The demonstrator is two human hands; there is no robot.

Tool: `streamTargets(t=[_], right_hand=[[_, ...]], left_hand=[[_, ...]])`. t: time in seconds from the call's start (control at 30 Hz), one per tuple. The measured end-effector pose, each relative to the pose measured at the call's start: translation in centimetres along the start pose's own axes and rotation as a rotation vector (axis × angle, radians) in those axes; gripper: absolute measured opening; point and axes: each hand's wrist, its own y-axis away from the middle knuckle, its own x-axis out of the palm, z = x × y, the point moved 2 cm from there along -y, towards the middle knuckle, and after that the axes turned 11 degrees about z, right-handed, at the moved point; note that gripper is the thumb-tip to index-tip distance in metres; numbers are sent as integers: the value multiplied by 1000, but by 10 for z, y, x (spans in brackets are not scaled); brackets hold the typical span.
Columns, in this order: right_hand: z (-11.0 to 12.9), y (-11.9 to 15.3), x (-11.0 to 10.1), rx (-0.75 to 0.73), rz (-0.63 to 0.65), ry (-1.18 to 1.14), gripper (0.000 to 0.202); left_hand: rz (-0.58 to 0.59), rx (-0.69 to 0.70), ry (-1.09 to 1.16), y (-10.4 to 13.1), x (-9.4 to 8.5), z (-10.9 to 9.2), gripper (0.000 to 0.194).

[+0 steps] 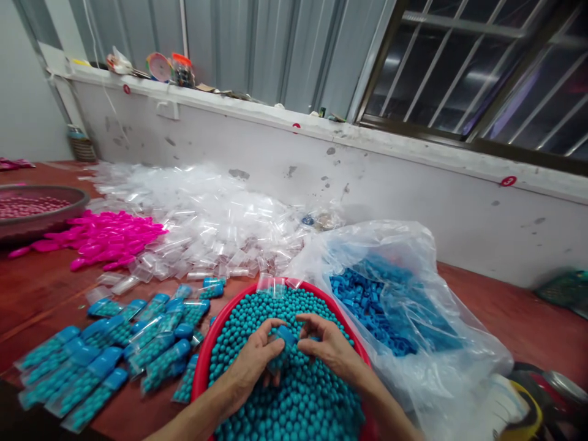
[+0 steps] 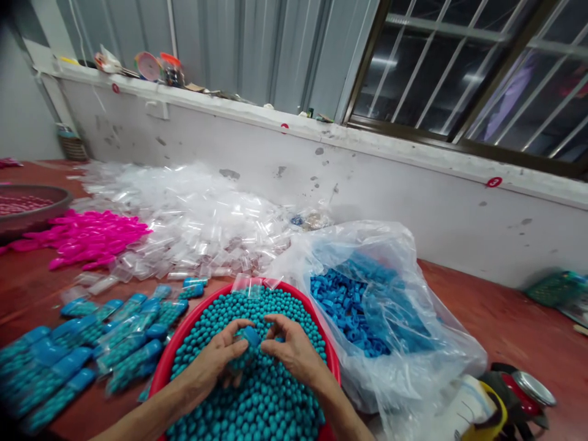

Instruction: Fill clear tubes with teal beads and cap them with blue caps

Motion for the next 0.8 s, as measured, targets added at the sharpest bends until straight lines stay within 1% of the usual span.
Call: streamTargets(t=[0.07, 0.13, 0.23, 0.33, 0.4, 0.47, 0.53, 0.57, 0.6, 0.67, 0.73, 0.77, 0.8], right_hand=[[-2, -3, -3, 13, -51, -112, 43], [-4, -5, -3, 8, -65, -162, 42], [-3, -6, 0, 7, -66, -138, 38], [2, -2, 10, -18, -82, 36, 29], [4, 2, 21, -46, -51, 189, 36], [4, 5, 32, -52, -5, 318, 57], [2, 7, 39, -38, 22, 420, 85], [2, 8, 42, -20, 26, 468, 95], [3, 8, 43, 2, 26, 517, 101], [8, 9, 43, 38, 3, 630, 102], [15, 10, 41, 43, -18, 751, 96], [19, 11, 41, 27, -12, 803, 92], [21, 12, 41, 1, 5, 841, 90]], left_hand=[[41, -4, -20, -1, 0, 1, 43], [67, 1, -65, 0, -1, 3, 43], [49, 15, -138, 2, -1, 3, 39], [-32, 19, -160, 6, 2, 2, 38], [-70, 20, -156, 7, 5, 0, 41], [-90, 44, -148, 9, 8, -3, 42], [-107, 112, -145, 10, 8, -6, 39], [-105, 148, -144, 10, 8, -7, 38], [-88, 171, -139, 10, 8, -7, 37], [-20, 136, -117, 10, 8, -5, 40], [38, 51, -91, 10, 9, -1, 45], [45, 23, -77, 10, 9, 0, 46], [39, 22, -59, 10, 10, 0, 46]])
